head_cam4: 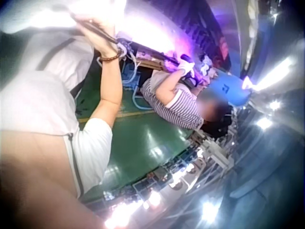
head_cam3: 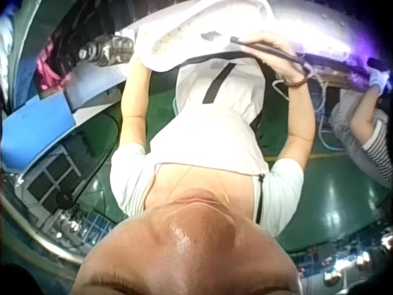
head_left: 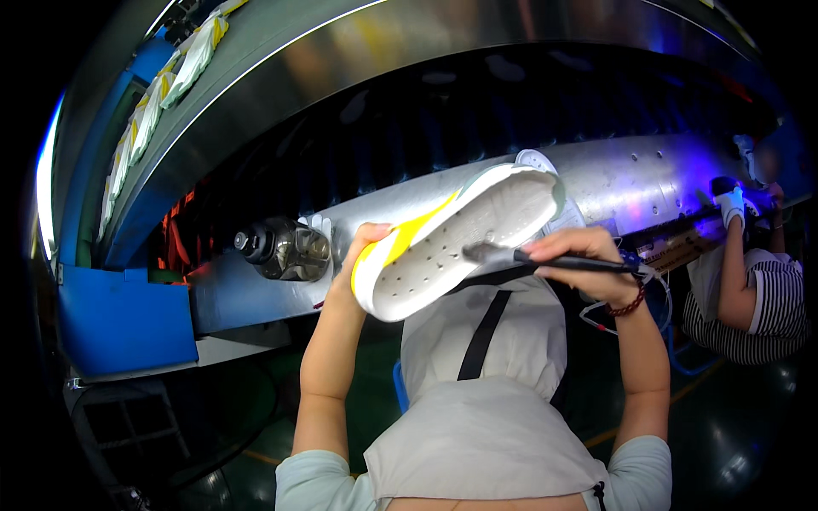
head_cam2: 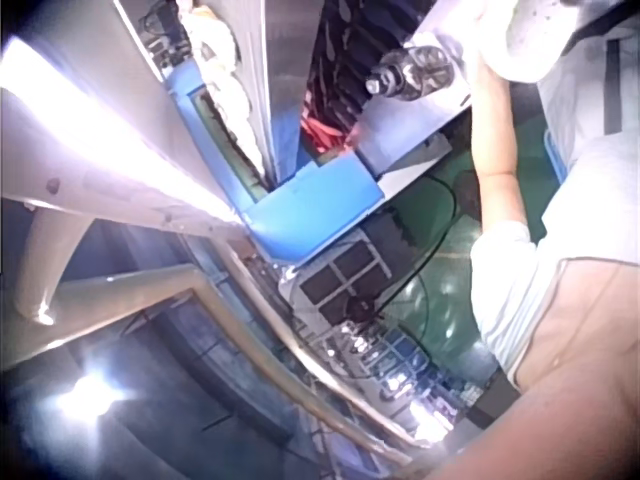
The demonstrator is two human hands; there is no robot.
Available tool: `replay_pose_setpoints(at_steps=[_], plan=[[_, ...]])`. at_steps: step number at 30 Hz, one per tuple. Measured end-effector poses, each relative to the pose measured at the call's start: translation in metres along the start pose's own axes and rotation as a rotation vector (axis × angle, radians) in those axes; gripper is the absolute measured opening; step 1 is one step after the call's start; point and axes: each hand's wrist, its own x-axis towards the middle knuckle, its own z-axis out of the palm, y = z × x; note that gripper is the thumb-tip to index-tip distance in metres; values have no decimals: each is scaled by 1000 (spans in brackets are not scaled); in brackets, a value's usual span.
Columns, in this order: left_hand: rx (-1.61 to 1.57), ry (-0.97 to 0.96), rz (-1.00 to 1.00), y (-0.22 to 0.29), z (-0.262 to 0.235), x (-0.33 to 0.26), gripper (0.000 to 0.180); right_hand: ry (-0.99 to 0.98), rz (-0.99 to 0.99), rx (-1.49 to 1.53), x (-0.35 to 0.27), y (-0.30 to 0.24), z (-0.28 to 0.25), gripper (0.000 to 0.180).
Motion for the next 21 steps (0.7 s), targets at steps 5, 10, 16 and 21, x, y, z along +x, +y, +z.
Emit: replay_pose_setpoints(at_steps=[5,10,16,21], plan=[[-174,-384,87,10,-45,12,52,-146,-140,-67,-8,-26,8,18],[-229,-249,456,-36,29,34,70,57,-227,-108,10,-7,26,19],[-126,-183,299,-50,28,43,74,242,20,-93,21,18,45,19],[-93,-58,432,-43,33,47,80,161,-493,-547,10,6,75,16]])
